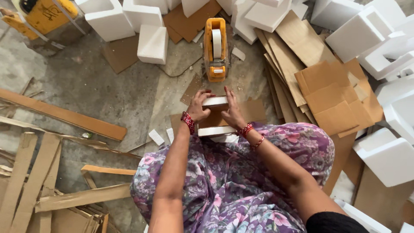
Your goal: The person sits on the floor and assembles small cardboard boxes by inserting white foam inserts into the box base and then folding the flaps to close the box. The person repeats this process with multiple boxes.
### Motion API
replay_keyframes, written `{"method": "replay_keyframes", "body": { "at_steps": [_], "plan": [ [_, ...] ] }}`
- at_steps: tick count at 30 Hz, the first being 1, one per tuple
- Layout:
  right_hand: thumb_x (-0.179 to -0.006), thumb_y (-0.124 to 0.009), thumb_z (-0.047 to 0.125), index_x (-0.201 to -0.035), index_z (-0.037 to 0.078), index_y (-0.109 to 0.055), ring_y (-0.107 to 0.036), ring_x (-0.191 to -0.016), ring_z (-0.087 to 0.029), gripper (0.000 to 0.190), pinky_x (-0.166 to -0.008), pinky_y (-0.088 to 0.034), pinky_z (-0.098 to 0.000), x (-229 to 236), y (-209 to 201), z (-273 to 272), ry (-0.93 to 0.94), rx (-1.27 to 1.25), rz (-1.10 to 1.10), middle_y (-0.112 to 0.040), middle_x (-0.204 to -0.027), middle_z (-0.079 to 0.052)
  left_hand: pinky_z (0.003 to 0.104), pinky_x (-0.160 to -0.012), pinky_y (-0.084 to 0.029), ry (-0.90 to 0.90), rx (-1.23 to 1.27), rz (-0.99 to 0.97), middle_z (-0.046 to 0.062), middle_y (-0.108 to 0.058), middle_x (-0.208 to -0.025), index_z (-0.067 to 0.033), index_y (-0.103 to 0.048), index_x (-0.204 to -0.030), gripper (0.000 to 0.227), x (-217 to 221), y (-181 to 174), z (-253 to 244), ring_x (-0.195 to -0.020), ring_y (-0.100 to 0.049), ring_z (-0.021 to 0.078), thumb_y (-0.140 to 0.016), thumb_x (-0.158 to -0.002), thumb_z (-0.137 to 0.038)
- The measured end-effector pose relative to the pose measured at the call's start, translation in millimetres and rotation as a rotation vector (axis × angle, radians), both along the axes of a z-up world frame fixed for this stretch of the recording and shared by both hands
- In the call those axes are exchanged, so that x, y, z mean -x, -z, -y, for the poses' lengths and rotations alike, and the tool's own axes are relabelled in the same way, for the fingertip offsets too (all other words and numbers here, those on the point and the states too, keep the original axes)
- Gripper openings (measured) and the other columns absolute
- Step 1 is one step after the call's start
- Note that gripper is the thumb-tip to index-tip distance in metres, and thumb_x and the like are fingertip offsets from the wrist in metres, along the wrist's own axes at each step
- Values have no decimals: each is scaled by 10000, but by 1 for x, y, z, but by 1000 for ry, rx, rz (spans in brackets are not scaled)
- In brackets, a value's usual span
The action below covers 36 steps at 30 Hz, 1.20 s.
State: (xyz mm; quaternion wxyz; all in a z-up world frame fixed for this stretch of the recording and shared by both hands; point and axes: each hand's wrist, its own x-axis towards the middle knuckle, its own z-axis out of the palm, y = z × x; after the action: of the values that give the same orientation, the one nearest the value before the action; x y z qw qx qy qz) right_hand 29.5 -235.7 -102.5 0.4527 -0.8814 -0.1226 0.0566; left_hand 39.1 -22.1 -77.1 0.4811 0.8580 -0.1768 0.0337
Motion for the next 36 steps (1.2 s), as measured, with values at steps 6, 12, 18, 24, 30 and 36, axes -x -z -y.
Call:
{"method": "replay_keyframes", "body": {
  "at_steps": [6, 12, 18, 24, 30, 36],
  "plan": [
    [-857, -606, 11, -1616, 100, -135, -440, -1372, -346, 898, -1105, -421, -422, -9, 28, 44, 46, -194, -201, -384, -1516, -227, 403, -1071, -520, -52, -7, -183, 118, -671, -1181, -154, -715, -1217, 580, 2, 6, 1, -1142, -641, 340, -563, -687, 25],
    [-887, -576, 90, -1260, 53, -662, -741, -856, -278, 385, -764, -579, -428, -3, 93, 54, 63, 12, -609, -741, -1022, -200, 423, -1086, -487, -30, -88, -147, 125, -657, -1171, -154, -714, -1218, 598, 0, 13, 2, -1143, -619, 353, -562, -672, 36],
    [-846, -608, 114, -1094, 26, -713, -712, -881, -379, 283, -792, -558, -446, -2, 94, 56, -115, 317, -347, -727, -946, -259, 473, -1094, -418, -22, -102, -72, 142, -605, -1249, -122, -684, -1215, 577, 0, 18, 5, -1210, -553, 375, -626, -659, 21],
    [-769, -662, 119, -1199, 107, -725, -715, -855, -358, 434, -767, -566, -430, 8, 87, 44, -142, 225, -261, -738, -980, -225, 435, -1112, -469, -28, -105, -151, 99, -627, -1209, -152, -685, -1214, 577, 3, 13, 9, -1193, -594, 330, -570, -684, 45],
    [-867, -683, 77, -1117, 51, -735, -749, -764, -109, 256, -631, -632, -324, 4, 91, 43, 407, -251, -609, -792, -959, -108, 426, -1070, -507, -62, -96, -199, 108, -642, -1178, -157, -695, -1198, 593, 4, 4, 5, -1151, -622, 357, -537, -686, 97],
    [-859, -803, 106, -951, 56, -797, -713, -653, -115, 105, -620, -577, -297, 3, 66, 38, 345, 35, -237, -769, -753, -102, 406, -1070, -514, -79, -176, -269, 123, -601, -1213, -177, -658, -1227, 594, 2, 10, 5, -1169, -613, 353, -603, -684, 58]
  ]
}}
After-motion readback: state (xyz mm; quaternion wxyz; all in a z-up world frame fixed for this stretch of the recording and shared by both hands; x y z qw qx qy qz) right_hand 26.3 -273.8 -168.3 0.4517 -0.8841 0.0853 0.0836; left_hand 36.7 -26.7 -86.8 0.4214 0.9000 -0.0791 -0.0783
